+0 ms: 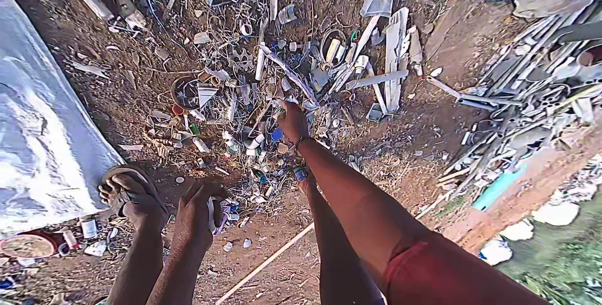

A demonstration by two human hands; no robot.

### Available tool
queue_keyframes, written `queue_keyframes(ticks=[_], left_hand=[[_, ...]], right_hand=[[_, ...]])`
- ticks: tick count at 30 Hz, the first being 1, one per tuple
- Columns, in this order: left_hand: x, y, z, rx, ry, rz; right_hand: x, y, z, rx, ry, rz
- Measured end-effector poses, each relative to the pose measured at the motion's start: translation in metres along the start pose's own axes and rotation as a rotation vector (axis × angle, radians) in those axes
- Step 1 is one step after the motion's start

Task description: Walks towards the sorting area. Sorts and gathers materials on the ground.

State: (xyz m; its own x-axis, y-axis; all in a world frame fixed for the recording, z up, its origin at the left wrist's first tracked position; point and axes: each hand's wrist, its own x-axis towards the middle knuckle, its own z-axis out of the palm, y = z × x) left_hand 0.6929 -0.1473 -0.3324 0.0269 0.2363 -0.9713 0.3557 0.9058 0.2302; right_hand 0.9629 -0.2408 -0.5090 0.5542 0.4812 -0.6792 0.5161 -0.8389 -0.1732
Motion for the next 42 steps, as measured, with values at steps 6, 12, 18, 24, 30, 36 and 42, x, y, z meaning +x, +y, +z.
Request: queue_keyframes(ticks=[6,12,18,24,30,36,42], left_hand=[[0.007,-0.003,-0.006,-0.006,-0.044,0.034],[0.009,-0.003,-0.011,-0.016,-0.037,0.016],[0.001,0.013,-0.011,-0.010,-0.024,0.032],[0.004,0.010,-0.008,-0.004,-0.037,0.070],[0.007,0.006,-0.004,-0.003,-0.047,0.063],[0.011,0.002,-0.001,0.050,-0.039,0.055],[0.013,-0.006,0.008,0.109,-0.037,0.056]], right_hand=[[0.062,-0.098,-0.022,-0.145,0.045,-0.242],[0.088,-0.132,-0.024,-0.287,0.046,0.036],[0.079,-0.122,-0.014,-0.280,0.002,-0.017],[0.039,-0.099,0.009,-0.233,0.159,-0.532],[-0.028,-0.062,-0.003,0.283,0.074,-0.160],[0.013,0.062,-0.049,0.318,0.201,0.313],[0.111,0.113,-0.102,0.123,0.246,0.327]])
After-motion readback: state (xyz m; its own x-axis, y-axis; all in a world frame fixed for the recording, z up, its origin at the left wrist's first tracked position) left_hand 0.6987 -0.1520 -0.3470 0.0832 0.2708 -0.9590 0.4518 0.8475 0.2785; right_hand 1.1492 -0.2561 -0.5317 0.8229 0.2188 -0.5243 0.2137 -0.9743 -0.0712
